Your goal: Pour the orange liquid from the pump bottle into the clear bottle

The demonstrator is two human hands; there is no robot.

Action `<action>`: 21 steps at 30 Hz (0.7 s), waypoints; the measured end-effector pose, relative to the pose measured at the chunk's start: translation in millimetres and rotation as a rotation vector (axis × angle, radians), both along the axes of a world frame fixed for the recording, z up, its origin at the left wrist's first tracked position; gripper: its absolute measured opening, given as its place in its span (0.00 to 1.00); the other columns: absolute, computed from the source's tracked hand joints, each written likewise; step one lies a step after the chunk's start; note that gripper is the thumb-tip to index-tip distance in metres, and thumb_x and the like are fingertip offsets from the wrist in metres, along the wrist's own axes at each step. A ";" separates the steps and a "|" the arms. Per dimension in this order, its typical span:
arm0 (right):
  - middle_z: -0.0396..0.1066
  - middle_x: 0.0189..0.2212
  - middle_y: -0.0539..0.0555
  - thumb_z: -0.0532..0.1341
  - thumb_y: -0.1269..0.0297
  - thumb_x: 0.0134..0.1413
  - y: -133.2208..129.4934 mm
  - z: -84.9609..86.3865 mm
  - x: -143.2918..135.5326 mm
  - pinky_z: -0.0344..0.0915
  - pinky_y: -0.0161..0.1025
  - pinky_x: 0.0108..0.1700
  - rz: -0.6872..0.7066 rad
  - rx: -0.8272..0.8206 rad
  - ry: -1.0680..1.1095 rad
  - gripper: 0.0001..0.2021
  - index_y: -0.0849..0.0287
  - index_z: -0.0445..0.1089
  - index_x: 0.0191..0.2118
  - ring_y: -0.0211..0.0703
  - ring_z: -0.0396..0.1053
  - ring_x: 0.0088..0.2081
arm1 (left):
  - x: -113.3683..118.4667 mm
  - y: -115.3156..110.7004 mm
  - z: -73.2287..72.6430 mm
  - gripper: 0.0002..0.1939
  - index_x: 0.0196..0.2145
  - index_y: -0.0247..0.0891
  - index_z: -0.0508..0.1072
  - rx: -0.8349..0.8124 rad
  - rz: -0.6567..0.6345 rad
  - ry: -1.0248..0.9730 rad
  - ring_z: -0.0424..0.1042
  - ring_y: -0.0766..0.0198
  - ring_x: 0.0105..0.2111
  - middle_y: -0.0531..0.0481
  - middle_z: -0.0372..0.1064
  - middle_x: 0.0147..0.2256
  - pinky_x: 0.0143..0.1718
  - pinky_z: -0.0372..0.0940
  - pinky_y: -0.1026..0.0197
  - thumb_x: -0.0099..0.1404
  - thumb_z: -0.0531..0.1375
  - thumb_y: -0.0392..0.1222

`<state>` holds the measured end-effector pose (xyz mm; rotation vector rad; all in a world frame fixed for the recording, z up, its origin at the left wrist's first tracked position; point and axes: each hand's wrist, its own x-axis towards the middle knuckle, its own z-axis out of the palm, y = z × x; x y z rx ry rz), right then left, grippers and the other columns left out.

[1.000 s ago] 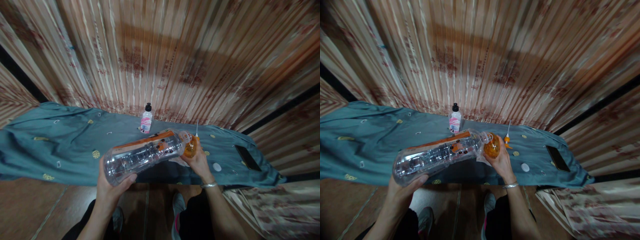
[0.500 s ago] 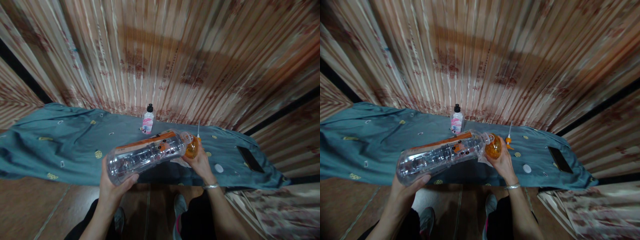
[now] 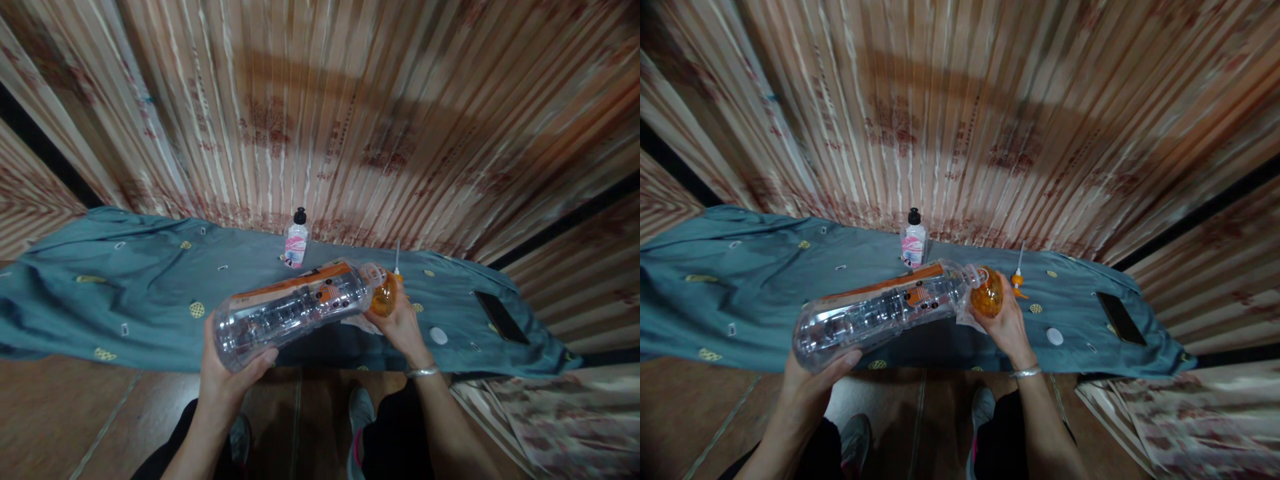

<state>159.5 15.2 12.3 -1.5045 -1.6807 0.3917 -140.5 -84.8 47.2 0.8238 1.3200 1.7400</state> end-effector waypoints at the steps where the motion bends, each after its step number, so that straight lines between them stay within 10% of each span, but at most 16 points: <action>1: 0.71 0.63 0.66 0.72 0.49 0.46 -0.1 0.2 -0.3 0.67 0.63 0.65 0.002 0.000 0.003 0.47 0.60 0.58 0.69 0.64 0.72 0.62 | -0.1 0.1 -0.2 0.46 0.55 0.38 0.69 0.007 -0.001 0.000 0.76 0.49 0.43 0.43 0.75 0.46 0.47 0.73 0.49 0.39 0.80 0.48; 21: 0.70 0.63 0.67 0.72 0.48 0.45 -0.4 4.6 -2.6 0.67 0.63 0.65 0.005 -0.019 0.014 0.48 0.61 0.57 0.69 0.65 0.73 0.61 | 3.0 0.1 5.0 0.49 0.57 0.40 0.68 -0.004 0.009 -0.027 0.75 0.53 0.42 0.46 0.75 0.44 0.44 0.73 0.54 0.38 0.80 0.46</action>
